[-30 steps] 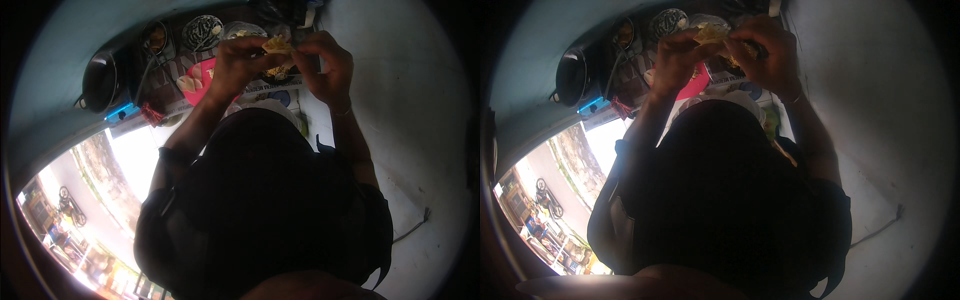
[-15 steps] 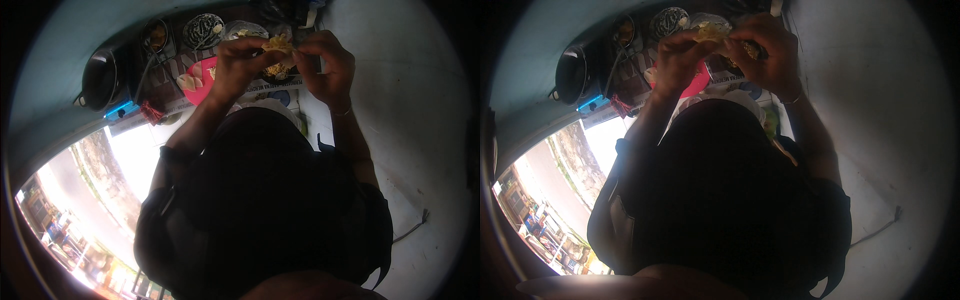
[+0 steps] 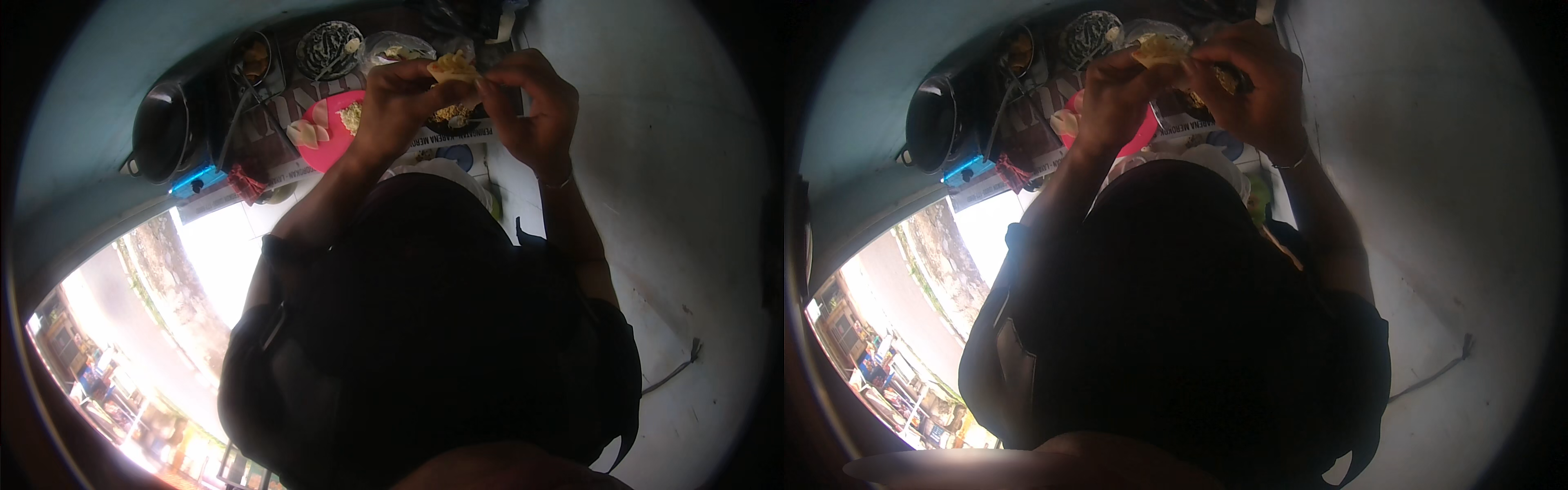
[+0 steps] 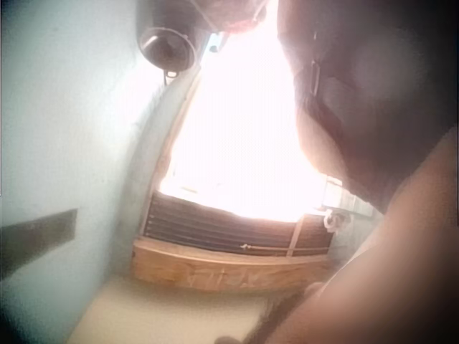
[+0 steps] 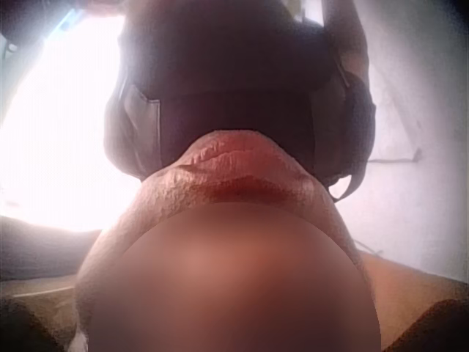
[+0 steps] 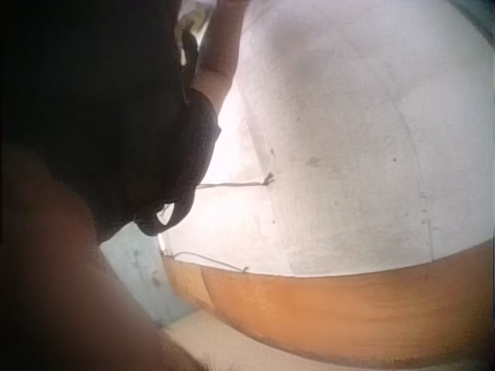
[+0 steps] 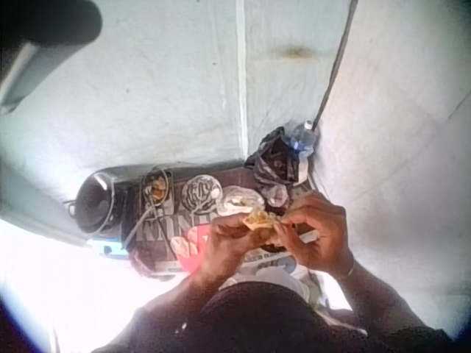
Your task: The person assembles tacos by placing shredded filling and a creamy sauce onto tortillas using a spoon. The person folds each tortilla and places it on a pink tray, repeating the process for multiple units.
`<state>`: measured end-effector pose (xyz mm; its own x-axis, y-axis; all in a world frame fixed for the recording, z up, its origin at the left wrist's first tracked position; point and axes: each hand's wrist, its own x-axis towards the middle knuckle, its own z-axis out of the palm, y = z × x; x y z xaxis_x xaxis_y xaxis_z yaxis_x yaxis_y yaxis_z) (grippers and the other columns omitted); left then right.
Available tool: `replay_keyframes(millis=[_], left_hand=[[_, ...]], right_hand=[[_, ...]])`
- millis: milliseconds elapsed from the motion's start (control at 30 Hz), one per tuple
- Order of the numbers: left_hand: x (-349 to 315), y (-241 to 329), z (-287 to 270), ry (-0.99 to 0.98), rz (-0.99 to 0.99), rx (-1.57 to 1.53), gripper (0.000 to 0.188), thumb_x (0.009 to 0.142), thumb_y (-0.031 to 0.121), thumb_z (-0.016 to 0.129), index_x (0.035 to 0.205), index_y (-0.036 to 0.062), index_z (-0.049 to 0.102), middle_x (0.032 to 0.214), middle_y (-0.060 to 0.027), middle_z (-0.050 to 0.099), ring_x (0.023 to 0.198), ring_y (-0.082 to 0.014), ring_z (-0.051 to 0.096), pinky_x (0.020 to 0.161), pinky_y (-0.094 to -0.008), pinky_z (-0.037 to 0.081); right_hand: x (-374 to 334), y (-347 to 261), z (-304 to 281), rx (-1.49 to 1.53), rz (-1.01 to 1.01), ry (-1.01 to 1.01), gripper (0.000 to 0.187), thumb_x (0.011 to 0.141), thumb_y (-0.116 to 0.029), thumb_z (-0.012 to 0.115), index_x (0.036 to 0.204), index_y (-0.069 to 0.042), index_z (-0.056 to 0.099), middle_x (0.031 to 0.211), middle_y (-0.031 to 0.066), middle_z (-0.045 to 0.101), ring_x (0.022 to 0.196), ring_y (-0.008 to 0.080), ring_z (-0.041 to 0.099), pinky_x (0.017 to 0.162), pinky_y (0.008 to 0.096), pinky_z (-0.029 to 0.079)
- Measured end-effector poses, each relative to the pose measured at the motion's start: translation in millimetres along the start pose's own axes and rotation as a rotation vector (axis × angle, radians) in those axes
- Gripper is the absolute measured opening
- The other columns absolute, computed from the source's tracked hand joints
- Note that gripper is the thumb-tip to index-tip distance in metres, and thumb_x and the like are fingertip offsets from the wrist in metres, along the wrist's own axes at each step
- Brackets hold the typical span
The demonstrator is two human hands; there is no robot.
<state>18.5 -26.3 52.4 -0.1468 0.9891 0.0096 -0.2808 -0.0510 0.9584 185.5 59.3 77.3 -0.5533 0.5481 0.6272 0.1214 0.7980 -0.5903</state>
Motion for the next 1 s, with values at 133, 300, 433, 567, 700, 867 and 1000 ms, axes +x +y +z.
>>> replay_keyframes(millis=[133,300,433,567,700,867,1000], left_hand=[[1,0,2,0.009,-0.013,0.0,0.018,0.079,0.004,0.07,0.096,-0.0038,0.069,0.088,-0.008,0.07,0.081,-0.0101,0.065,0.074,-0.0235,0.051],[2,0,4,0.017,-0.002,0.036,0.018,0.08,0.005,0.071,0.096,-0.0034,0.069,0.088,-0.0079,0.07,0.081,-0.0099,0.065,0.074,-0.0232,0.051],[2,-1,4,0.002,0.012,0.032,0.017,0.079,0.004,0.071,0.095,-0.003,0.07,0.088,-0.0073,0.07,0.08,-0.0095,0.065,0.074,-0.0226,0.05],[2,-4,5,0.021,-0.008,0.024,0.017,0.079,0.004,0.071,0.095,-0.0026,0.07,0.087,-0.0072,0.07,0.081,-0.0095,0.065,0.074,-0.0225,0.051],[2,-8,5,0.039,-0.022,-0.032,0.017,0.08,0.003,0.07,0.096,-0.003,0.069,0.089,-0.008,0.07,0.082,-0.0103,0.065,0.076,-0.0237,0.051],[2,-14,6,0.054,0.018,-0.038,0.015,0.082,0.007,0.064,0.094,-0.0022,0.07,0.086,-0.0081,0.071,0.079,-0.0118,0.067,0.076,-0.0238,0.052],[2,-15,6,0.052,-0.008,-0.058,0.018,0.081,0.003,0.067,0.098,-0.0048,0.068,0.09,-0.0106,0.07,0.082,-0.0136,0.066,0.077,-0.0256,0.052]], right_hand=[[-1,1,-1,0.007,0.033,-0.014,0.012,0.075,-0.012,0.074,0.081,-0.004,0.068,0.078,0.0083,0.065,0.071,0.0191,0.066,0.062,0.0287,0.052],[-3,1,-2,0.021,0.105,-0.033,0.014,0.075,-0.014,0.075,0.081,-0.003,0.068,0.078,0.0084,0.065,0.071,0.0192,0.066,0.064,0.0289,0.052],[-4,3,-1,0.058,0.132,-0.042,0.015,0.076,-0.015,0.075,0.082,-0.003,0.068,0.078,0.0082,0.065,0.071,0.0191,0.066,0.065,0.0289,0.051],[-5,5,-1,0.095,0.143,-0.037,0.015,0.077,-0.015,0.074,0.082,-0.003,0.068,0.078,0.0083,0.066,0.071,0.0191,0.065,0.065,0.0287,0.05],[-5,5,-1,0.072,0.132,-0.051,0.014,0.077,-0.015,0.074,0.082,-0.003,0.068,0.079,0.0081,0.065,0.071,0.019,0.065,0.065,0.0286,0.05],[-4,5,-2,0.065,0.116,-0.053,0.014,0.077,-0.014,0.075,0.082,-0.003,0.069,0.079,0.008,0.066,0.071,0.0189,0.065,0.064,0.0285,0.05],[-2,4,-5,0.057,0.112,-0.067,0.015,0.075,-0.014,0.075,0.084,-0.004,0.069,0.08,0.0075,0.066,0.072,0.0184,0.065,0.065,0.0284,0.051]])
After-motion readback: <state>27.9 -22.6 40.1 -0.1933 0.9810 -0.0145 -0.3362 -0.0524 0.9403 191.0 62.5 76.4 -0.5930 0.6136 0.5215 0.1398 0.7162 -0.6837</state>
